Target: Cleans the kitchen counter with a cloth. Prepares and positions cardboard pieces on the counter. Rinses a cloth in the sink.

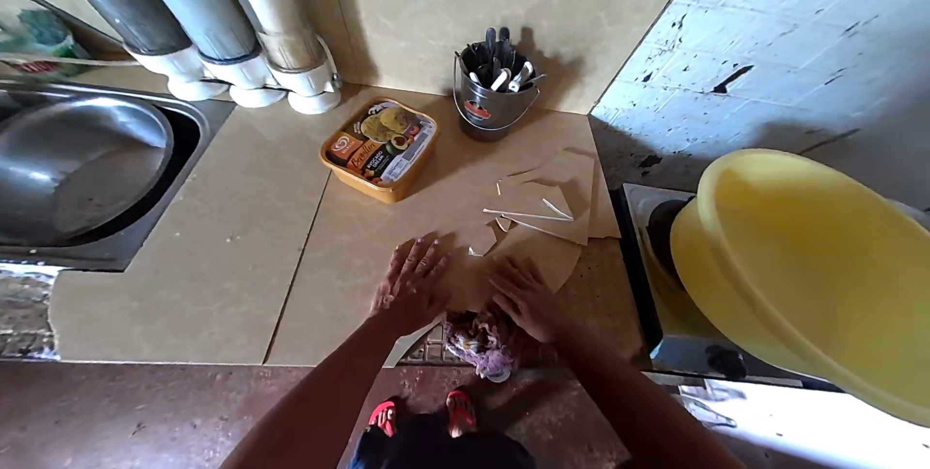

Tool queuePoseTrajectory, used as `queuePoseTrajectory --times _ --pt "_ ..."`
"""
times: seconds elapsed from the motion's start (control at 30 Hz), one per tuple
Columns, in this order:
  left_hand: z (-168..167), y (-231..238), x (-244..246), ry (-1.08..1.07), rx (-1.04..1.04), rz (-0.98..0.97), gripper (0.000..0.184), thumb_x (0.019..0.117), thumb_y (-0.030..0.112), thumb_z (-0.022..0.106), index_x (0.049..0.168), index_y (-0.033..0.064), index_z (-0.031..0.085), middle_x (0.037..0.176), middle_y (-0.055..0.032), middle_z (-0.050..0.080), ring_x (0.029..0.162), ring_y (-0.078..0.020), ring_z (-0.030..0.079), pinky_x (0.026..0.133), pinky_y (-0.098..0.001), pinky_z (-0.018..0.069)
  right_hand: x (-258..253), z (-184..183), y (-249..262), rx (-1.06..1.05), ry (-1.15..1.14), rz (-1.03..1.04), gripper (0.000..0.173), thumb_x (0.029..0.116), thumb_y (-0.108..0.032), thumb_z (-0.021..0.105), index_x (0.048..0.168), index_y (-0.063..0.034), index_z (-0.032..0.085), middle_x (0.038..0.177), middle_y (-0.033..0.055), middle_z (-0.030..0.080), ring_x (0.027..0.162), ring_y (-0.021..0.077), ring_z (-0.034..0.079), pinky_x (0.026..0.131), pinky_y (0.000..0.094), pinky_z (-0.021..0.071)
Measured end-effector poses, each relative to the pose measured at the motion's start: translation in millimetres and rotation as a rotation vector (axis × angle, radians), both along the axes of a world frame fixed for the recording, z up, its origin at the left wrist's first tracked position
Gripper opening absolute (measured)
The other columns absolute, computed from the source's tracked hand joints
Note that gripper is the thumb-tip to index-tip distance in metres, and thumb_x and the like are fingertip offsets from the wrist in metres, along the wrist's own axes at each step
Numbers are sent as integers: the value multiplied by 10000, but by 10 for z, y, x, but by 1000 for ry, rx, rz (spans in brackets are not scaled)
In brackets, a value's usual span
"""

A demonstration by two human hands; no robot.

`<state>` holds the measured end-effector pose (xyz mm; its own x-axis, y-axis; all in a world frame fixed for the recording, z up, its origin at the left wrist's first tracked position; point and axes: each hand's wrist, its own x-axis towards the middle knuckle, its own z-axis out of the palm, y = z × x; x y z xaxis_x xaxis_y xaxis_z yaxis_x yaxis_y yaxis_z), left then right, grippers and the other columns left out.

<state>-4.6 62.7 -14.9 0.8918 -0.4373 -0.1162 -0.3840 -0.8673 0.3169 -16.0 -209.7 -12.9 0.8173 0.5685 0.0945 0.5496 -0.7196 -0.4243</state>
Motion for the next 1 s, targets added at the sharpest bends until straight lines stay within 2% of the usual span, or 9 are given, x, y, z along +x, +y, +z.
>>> queuePoseTrajectory --times 0.03,0.13,0.23,0.43,0.57,0.73,0.83,0.93,1.0 --pt "-2 1 -4 -17 -10 -2 646 1036 505 361 1602 193 370 1690 -112 260 1584 -367 115 1241 -626 21 63 -18 23 -61 41 -11 441 1083 -301 436 1482 -161 562 1593 161 433 1516 402 316 1208 694 150" --pt "-59 3 -48 -97 -48 3 623 1036 502 335 1570 197 437 1656 -112 343 1560 -394 208 1226 -657 90 87 -129 59 -142 -54 -7 450 1087 -329 392 1502 -240 540 1593 140 440 1490 406 369 1163 738 198" --pt "-91 0 -15 -125 -47 8 617 1036 513 325 1556 211 463 1640 -97 379 1545 -398 256 1210 -683 126 130 -234 64 -122 -191 -9 445 1077 -340 383 1465 -252 583 1537 128 518 1425 410 468 1108 751 289" --pt "-23 2 -12 -66 -23 -7 631 1044 504 334 1583 185 411 1668 -115 317 1558 -410 203 1216 -676 81 101 -171 68 -123 -106 -21 464 1090 -343 353 1511 -256 528 1583 119 461 1481 394 389 1156 741 214" --pt "-102 3 16 -137 -44 -1 629 1032 520 336 1551 192 469 1631 -111 392 1538 -403 272 1200 -693 139 150 -206 77 -113 -157 -26 447 1076 -343 385 1471 -257 578 1541 126 513 1432 411 458 1118 755 267" --pt "-62 1 -5 -97 -30 -4 647 1031 521 345 1567 171 439 1655 -125 341 1553 -414 218 1204 -699 97 105 -82 88 -152 2 -36 472 1092 -349 356 1538 -269 488 1622 123 399 1521 391 311 1175 738 160" --pt "-79 5 66 -146 -17 4 647 1032 525 305 1554 178 463 1637 -113 380 1538 -403 273 1199 -697 148 188 -124 111 -134 -91 -46 448 1074 -327 398 1491 -274 553 1576 124 469 1471 401 404 1140 753 230" --pt "-86 19 1 -65 -3 -15 643 1035 519 334 1576 183 425 1671 -108 313 1569 -390 180 1221 -675 71 109 -42 102 -193 110 -37 486 1101 -366 316 1576 -325 411 1671 77 313 1569 339 197 1207 708 76" --pt "-22 15 58 -44 -29 -3 630 1037 495 374 1572 167 430 1671 -117 309 1568 -397 174 1229 -658 51 185 44 104 -99 195 -90 496 1093 -333 366 1577 -240 421 1666 92 317 1575 316 180 1234 660 23"
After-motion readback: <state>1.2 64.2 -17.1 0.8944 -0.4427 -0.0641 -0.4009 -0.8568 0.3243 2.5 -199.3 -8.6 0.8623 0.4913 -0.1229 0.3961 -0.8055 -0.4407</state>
